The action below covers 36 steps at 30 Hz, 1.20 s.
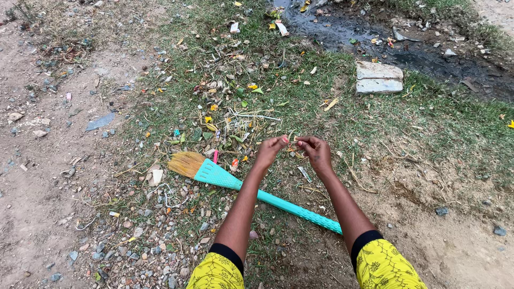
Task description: The person sweeps dirt and debris on a path using a broom, picks up small items by hand, and then carries a bucket to a tap to fill it.
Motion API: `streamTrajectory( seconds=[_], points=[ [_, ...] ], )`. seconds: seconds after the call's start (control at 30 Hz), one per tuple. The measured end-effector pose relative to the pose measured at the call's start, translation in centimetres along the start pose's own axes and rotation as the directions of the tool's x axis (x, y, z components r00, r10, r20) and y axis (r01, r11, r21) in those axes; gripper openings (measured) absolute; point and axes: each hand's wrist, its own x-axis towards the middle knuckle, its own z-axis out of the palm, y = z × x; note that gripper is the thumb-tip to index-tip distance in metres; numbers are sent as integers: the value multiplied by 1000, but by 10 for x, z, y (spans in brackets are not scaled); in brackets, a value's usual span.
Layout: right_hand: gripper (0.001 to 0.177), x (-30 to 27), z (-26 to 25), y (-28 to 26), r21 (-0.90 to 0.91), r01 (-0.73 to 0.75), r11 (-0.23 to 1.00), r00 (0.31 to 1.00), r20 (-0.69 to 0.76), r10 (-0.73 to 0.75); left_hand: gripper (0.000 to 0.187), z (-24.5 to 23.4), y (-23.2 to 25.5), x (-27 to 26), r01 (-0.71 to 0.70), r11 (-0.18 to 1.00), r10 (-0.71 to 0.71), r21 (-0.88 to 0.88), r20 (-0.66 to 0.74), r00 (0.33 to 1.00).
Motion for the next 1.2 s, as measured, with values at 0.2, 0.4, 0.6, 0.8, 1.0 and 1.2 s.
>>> streamTrajectory(
  seconds=[0.2, 0.4, 0.6, 0.8, 1.0, 1.2],
  points=[
    [15, -1, 4, 1, -58, 18, 998, 999, -29, -20, 30, 17, -62, 45, -89, 942, 138, -323, 133, 981],
    [17, -3, 5, 12, -75, -4, 997, 999, -50, 0, 22, 26, -93, 56, -90, 938, 104, -335, 23, 994],
    [36, -36, -3, 110, -397, -197, 896, 971, 50, 236, 18, 28, -110, 74, -176, 924, 136, -339, -138, 981],
    [71, -116, 19, 157, -796, 161, 583, 848, 414, 332, 23, 59, -104, 83, -220, 930, 207, -296, -72, 976],
    [70, -141, 44, 165, -839, 365, 403, 861, 469, 197, 20, 68, -82, 60, -153, 897, 154, -415, -31, 988],
    [57, -153, 55, 124, -889, 247, 386, 819, 404, 408, 22, 22, -71, 50, -188, 882, 133, -433, -154, 979]
  ],
)
